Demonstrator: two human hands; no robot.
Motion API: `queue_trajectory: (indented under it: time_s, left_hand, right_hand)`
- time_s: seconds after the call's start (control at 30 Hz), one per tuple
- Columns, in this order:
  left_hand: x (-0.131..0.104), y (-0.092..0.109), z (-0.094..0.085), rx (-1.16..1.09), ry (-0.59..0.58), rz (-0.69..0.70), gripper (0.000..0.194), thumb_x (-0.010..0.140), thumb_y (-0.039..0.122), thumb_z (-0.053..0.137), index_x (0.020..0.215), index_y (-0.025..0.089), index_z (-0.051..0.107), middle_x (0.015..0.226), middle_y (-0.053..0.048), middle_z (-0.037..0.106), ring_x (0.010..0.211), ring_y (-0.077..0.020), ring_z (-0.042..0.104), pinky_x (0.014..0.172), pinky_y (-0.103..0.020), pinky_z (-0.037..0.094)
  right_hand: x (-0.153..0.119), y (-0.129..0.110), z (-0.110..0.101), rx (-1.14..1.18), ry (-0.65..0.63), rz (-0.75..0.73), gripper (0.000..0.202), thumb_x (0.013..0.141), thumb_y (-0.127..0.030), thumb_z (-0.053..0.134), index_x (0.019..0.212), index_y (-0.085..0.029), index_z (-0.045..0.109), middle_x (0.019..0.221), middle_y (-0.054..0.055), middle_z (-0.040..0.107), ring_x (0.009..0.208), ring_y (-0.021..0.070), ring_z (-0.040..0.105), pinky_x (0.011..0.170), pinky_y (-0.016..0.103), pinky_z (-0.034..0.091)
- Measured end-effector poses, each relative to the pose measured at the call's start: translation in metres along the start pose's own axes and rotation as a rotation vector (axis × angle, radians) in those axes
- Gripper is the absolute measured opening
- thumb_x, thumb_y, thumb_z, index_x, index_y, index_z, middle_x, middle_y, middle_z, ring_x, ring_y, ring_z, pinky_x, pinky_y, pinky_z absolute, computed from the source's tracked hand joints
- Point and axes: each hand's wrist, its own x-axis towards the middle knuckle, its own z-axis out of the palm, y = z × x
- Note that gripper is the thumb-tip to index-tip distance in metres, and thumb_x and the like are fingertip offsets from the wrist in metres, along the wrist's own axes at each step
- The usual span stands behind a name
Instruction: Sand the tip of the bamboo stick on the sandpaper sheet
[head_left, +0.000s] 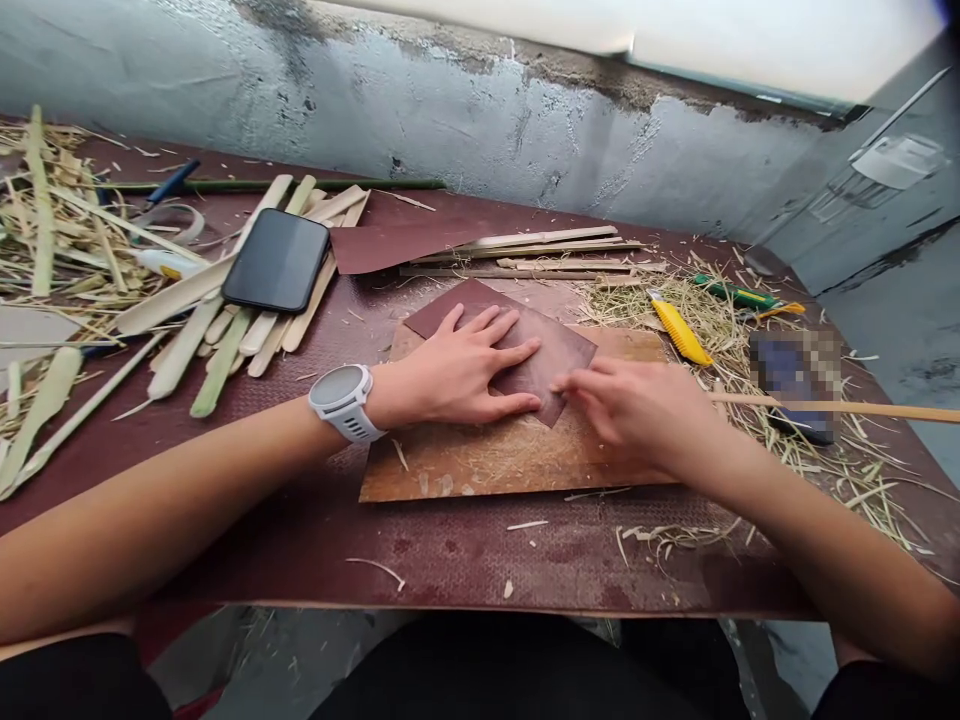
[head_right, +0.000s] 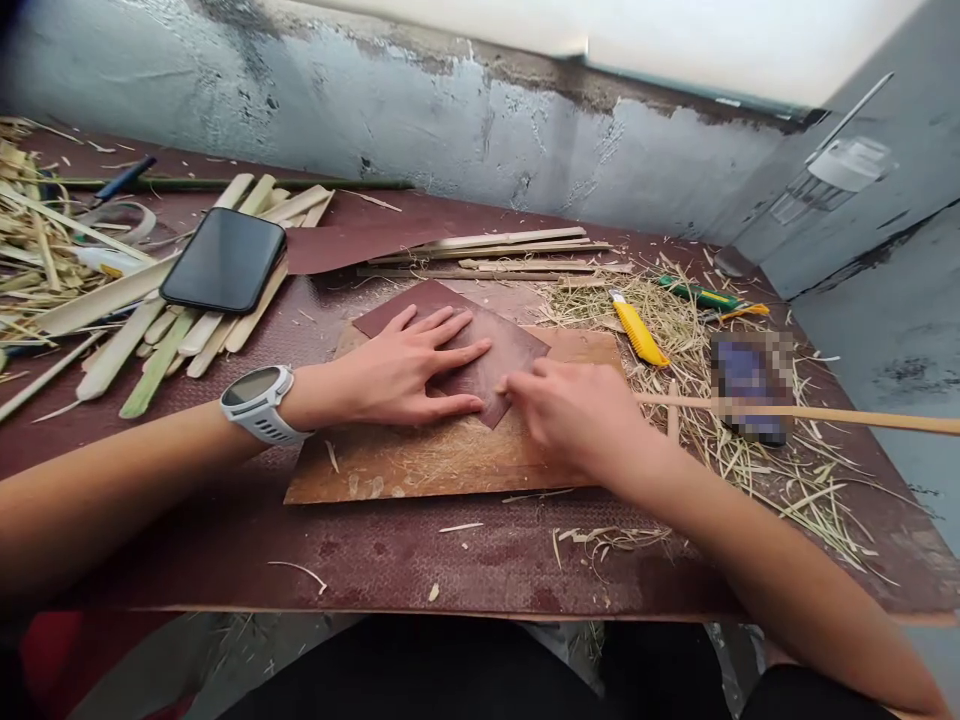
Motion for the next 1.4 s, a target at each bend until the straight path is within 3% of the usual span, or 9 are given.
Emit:
queue_trajectory:
  time_s: [0.1, 0.3, 0.47, 0.63, 0.83, 0.93, 1.03, 1.23, 1.4]
  left_hand:
    - [0.000, 0.000, 0.000, -0.010, -0.003, -0.003, 0.085, 0.099, 0.078, 0.044, 0.162, 0.022, 0.042, 0.170, -0.025, 0.029, 0.157, -0.0444, 0.030, 0.123, -0.069, 0.023]
    - [0.000, -0.001, 0.001, -0.028, -0.005, -0.006, 0.085, 0.098, 0.079, 0.044, 0.163, 0.024, 0.040, 0.172, -0.023, 0.025, 0.158, -0.0447, 0.026, 0.125, -0.069, 0.019]
    - [0.000, 0.000, 0.000, -0.037, -0.001, -0.008, 0.085, 0.098, 0.079, 0.044, 0.163, 0.023, 0.041, 0.172, -0.022, 0.026, 0.158, -0.0435, 0.028, 0.125, -0.067, 0.019]
    - [0.000, 0.000, 0.001, -0.015, -0.005, -0.003, 0.086, 0.099, 0.080, 0.042, 0.164, 0.023, 0.039, 0.172, -0.024, 0.025, 0.159, -0.0429, 0.025, 0.125, -0.069, 0.018]
    - [0.000, -0.001, 0.002, -0.016, 0.001, 0.000, 0.085, 0.099, 0.078, 0.044, 0.163, 0.023, 0.041, 0.171, -0.024, 0.027, 0.158, -0.0431, 0.028, 0.124, -0.068, 0.021]
    - [0.000, -0.001, 0.001, -0.018, 0.001, 0.000, 0.086, 0.099, 0.079, 0.044, 0.163, 0.022, 0.041, 0.171, -0.024, 0.026, 0.158, -0.0431, 0.027, 0.125, -0.067, 0.019]
    - [0.000, -0.001, 0.001, -0.018, -0.006, -0.005, 0.086, 0.098, 0.079, 0.043, 0.163, 0.023, 0.040, 0.172, -0.023, 0.025, 0.159, -0.0433, 0.026, 0.125, -0.068, 0.019]
    - [0.000, -0.001, 0.001, -0.021, -0.002, -0.006, 0.085, 0.098, 0.079, 0.045, 0.163, 0.024, 0.041, 0.171, -0.023, 0.026, 0.158, -0.0425, 0.028, 0.125, -0.067, 0.020]
    - [0.000, -0.001, 0.001, -0.015, 0.003, 0.000, 0.086, 0.099, 0.079, 0.043, 0.163, 0.023, 0.040, 0.171, -0.024, 0.026, 0.159, -0.0430, 0.026, 0.125, -0.068, 0.018]
  right_hand:
    - [0.005, 0.008, 0.003, -0.063, 0.081, 0.146, 0.039, 0.106, -0.032, 0.039, 0.124, -0.027, 0.074, 0.108, 0.008, 0.077, 0.077, 0.0196, 0.067, 0.057, 0.032, 0.022]
    - [-0.001, 0.004, -0.002, -0.017, -0.055, 0.002, 0.037, 0.104, -0.030, 0.043, 0.126, -0.030, 0.073, 0.099, 0.006, 0.076, 0.070, 0.0175, 0.065, 0.056, 0.033, 0.018]
    - [0.000, 0.000, -0.001, -0.111, 0.037, 0.163, 0.039, 0.107, -0.028, 0.036, 0.123, -0.025, 0.072, 0.108, 0.010, 0.075, 0.076, 0.0202, 0.067, 0.056, 0.032, 0.019]
    - [-0.006, -0.011, -0.007, -0.045, -0.041, -0.018, 0.037, 0.102, -0.022, 0.043, 0.127, -0.029, 0.070, 0.099, 0.007, 0.074, 0.072, 0.0186, 0.067, 0.055, 0.032, 0.019]
    - [-0.002, -0.008, -0.007, -0.118, -0.002, 0.157, 0.036, 0.105, -0.022, 0.040, 0.125, -0.023, 0.069, 0.108, 0.012, 0.075, 0.076, 0.0204, 0.067, 0.057, 0.032, 0.022]
    - [-0.010, -0.018, -0.010, -0.102, -0.046, 0.056, 0.037, 0.102, -0.014, 0.040, 0.125, -0.021, 0.068, 0.103, 0.013, 0.074, 0.076, 0.0197, 0.067, 0.056, 0.032, 0.024]
    - [-0.011, -0.015, -0.010, -0.049, -0.065, -0.017, 0.036, 0.103, -0.021, 0.043, 0.127, -0.028, 0.069, 0.100, 0.008, 0.074, 0.071, 0.0179, 0.066, 0.055, 0.032, 0.022]
    - [-0.002, -0.008, -0.003, -0.164, 0.002, 0.196, 0.038, 0.104, -0.016, 0.035, 0.124, -0.019, 0.067, 0.109, 0.014, 0.073, 0.079, 0.0218, 0.070, 0.054, 0.032, 0.024]
    - [-0.011, -0.022, -0.008, -0.076, -0.052, -0.005, 0.034, 0.104, -0.020, 0.041, 0.124, -0.026, 0.068, 0.099, 0.008, 0.073, 0.073, 0.0190, 0.068, 0.052, 0.032, 0.023]
